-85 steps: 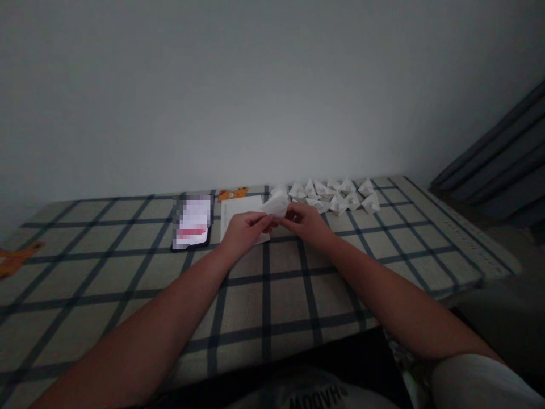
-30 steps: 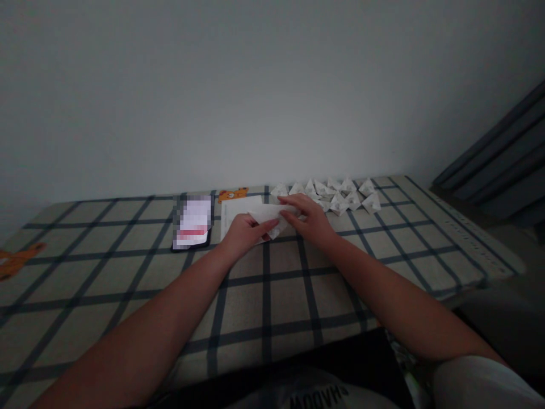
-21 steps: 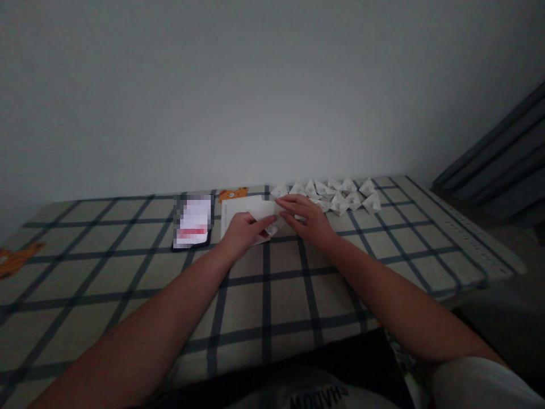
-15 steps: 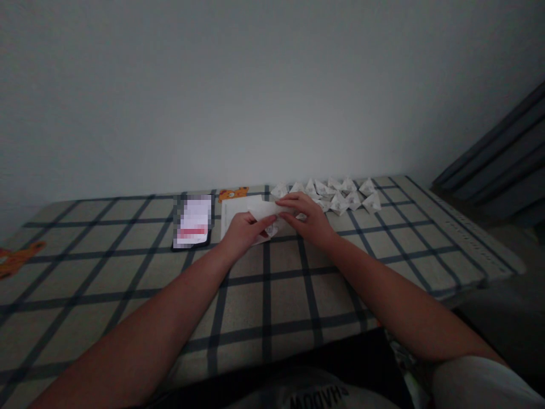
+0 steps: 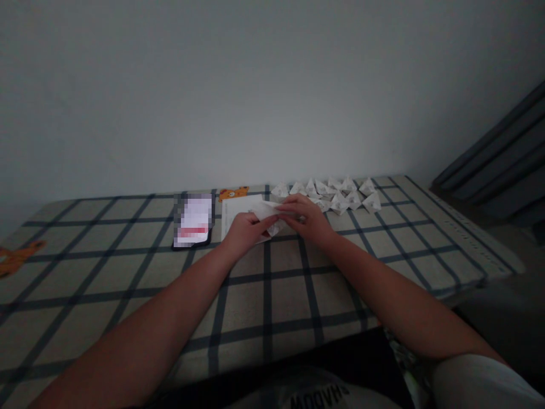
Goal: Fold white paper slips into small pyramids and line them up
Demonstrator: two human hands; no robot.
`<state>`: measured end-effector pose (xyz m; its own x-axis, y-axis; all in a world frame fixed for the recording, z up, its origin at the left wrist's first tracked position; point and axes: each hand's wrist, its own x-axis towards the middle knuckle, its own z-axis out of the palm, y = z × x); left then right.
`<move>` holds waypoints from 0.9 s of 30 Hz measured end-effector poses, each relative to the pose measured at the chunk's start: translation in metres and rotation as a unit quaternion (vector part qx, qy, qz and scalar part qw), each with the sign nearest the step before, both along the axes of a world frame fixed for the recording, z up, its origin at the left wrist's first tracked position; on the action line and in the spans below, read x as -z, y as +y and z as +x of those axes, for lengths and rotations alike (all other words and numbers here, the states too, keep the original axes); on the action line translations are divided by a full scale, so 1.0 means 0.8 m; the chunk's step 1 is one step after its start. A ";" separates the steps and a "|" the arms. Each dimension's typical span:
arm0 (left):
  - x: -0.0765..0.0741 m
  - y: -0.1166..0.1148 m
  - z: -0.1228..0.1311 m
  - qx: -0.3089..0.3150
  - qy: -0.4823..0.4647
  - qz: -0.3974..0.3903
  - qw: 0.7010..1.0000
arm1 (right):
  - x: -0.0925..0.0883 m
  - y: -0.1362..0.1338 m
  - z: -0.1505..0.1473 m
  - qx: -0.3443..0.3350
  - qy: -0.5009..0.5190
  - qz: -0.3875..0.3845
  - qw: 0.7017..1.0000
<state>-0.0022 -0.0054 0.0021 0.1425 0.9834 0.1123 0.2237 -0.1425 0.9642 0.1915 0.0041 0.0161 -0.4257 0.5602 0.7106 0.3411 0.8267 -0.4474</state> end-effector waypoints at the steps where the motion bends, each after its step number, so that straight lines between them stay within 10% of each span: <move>1: 0.001 0.001 0.000 -0.002 -0.013 0.000 1.000 | 0.000 -0.001 0.000 -0.001 -0.012 0.006 1.000; 27: 0.000 -0.003 0.006 0.041 -0.174 -0.090 0.980 | 0.000 -0.002 0.001 -0.001 -0.008 0.018 1.000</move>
